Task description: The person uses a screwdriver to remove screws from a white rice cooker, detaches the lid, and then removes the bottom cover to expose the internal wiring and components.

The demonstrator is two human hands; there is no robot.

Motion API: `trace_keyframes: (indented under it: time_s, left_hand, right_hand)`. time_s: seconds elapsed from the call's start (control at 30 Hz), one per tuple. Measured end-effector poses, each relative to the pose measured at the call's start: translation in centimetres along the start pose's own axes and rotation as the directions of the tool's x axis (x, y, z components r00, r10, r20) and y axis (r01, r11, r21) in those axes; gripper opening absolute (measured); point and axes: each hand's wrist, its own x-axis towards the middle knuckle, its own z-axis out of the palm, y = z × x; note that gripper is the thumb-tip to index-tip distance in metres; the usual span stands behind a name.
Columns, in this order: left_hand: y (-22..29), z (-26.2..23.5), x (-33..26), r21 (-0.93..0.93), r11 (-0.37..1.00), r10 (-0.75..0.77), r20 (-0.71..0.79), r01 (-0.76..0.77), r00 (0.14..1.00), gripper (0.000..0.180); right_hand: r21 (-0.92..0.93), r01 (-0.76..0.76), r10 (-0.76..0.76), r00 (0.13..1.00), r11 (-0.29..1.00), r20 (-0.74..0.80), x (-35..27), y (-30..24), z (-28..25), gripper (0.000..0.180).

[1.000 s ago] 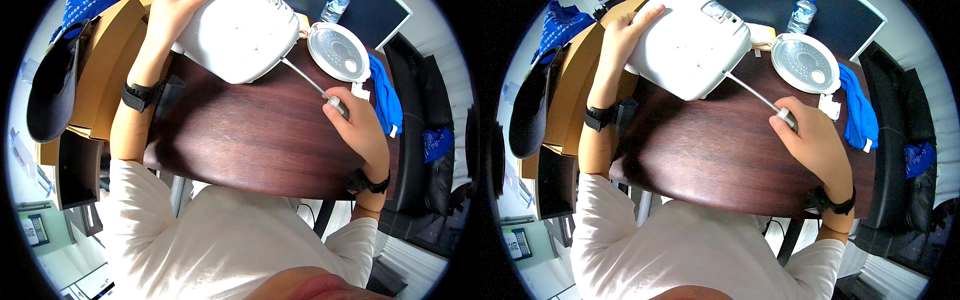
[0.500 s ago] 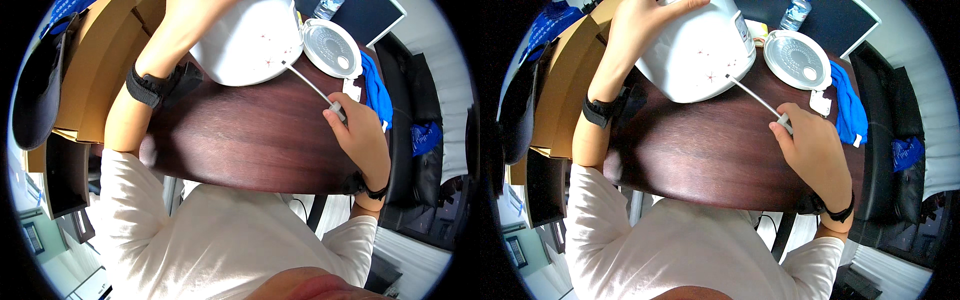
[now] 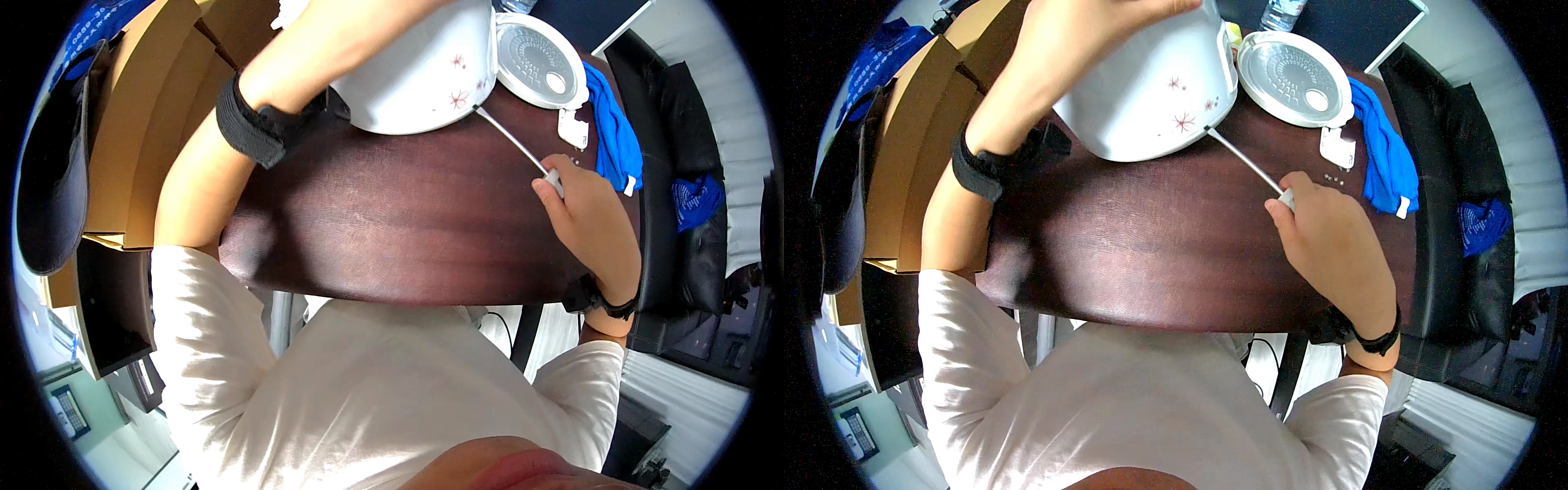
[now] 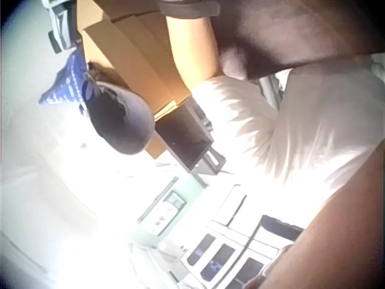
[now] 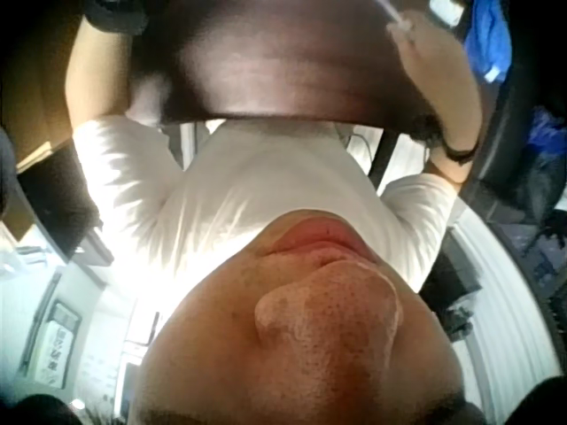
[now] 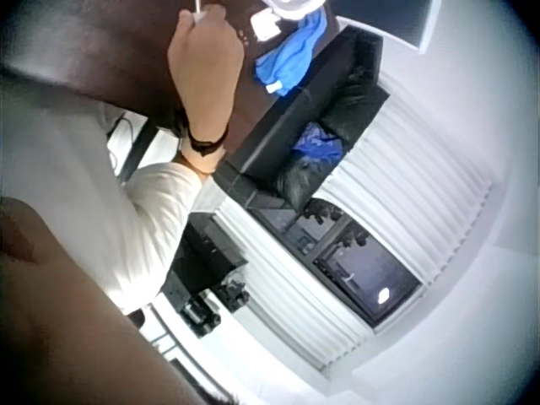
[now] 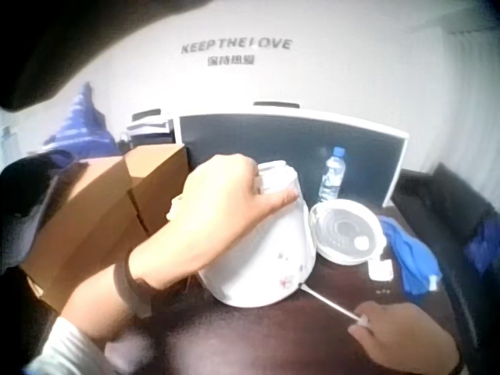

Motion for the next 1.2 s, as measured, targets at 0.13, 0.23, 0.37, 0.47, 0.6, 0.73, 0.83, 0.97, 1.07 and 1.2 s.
trace_keyframes:
  time_s: [0.13,0.23,0.37,0.47,0.6,0.73,0.83,0.97,1.07,1.2]
  left_hand:
    - [-0.4,3.4,-2.3,0.173,0.957,0.255,-0.119,-0.233,0.959,0.043]
    - [0.3,4.1,-3.4,0.187,0.958,0.238,-0.092,-0.218,0.967,0.041]
    - [0.4,4.9,-4.9,0.266,0.913,0.332,-0.043,-0.309,0.942,0.048]
    - [0.9,5.1,-5.0,0.226,0.913,0.352,-0.02,-0.339,0.936,0.044]
    - [1.1,4.1,-4.5,0.143,0.908,0.383,0.103,-0.395,0.918,0.041]
    - [0.0,2.5,-4.4,0.214,0.893,0.334,0.273,-0.396,0.902,0.051]
    - [-0.7,2.9,-4.5,0.162,0.903,0.351,0.258,-0.399,0.9,0.054]
    - [-0.8,3.1,-4.9,0.136,0.898,0.38,0.239,-0.418,0.893,0.052]
    - [-0.2,3.6,-6.3,0.15,0.844,0.462,0.281,-0.514,0.841,0.044]
    - [-1.7,4.0,-3.9,0.022,0.891,0.443,0.179,-0.453,0.879,0.047]
  right_hand:
    - [0.088,-0.027,0.019,0.996,0.996,0.092,-0.2,0.4,2.3,0.023]
    - [0.179,-0.126,0.089,0.976,0.976,0.199,-0.2,0.6,3.5,0.024]
    - [0.267,-0.093,0.044,0.982,0.959,0.185,-1.0,1.2,6.0,0.025]
    - [0.33,-0.095,0.029,0.98,0.939,0.198,-1.2,1.1,6.8,0.025]
    - [0.425,-0.155,0.067,0.975,0.892,0.214,-1.6,1.4,7.9,0.026]
    - [0.472,-0.146,0.074,0.983,0.869,0.168,-2.1,1.4,9.2,0.026]
    - [0.429,-0.163,0.088,0.978,0.889,0.189,-1.9,0.8,8.7,0.024]
    - [0.334,-0.078,0.011,0.98,0.939,0.198,-1.2,0.4,7.8,0.022]
    - [0.305,-0.018,-0.047,0.978,0.952,0.204,-0.8,0.3,7.3,0.021]
    - [0.306,-0.06,-0.003,0.979,0.95,0.202,-0.4,0.4,6.9,0.019]
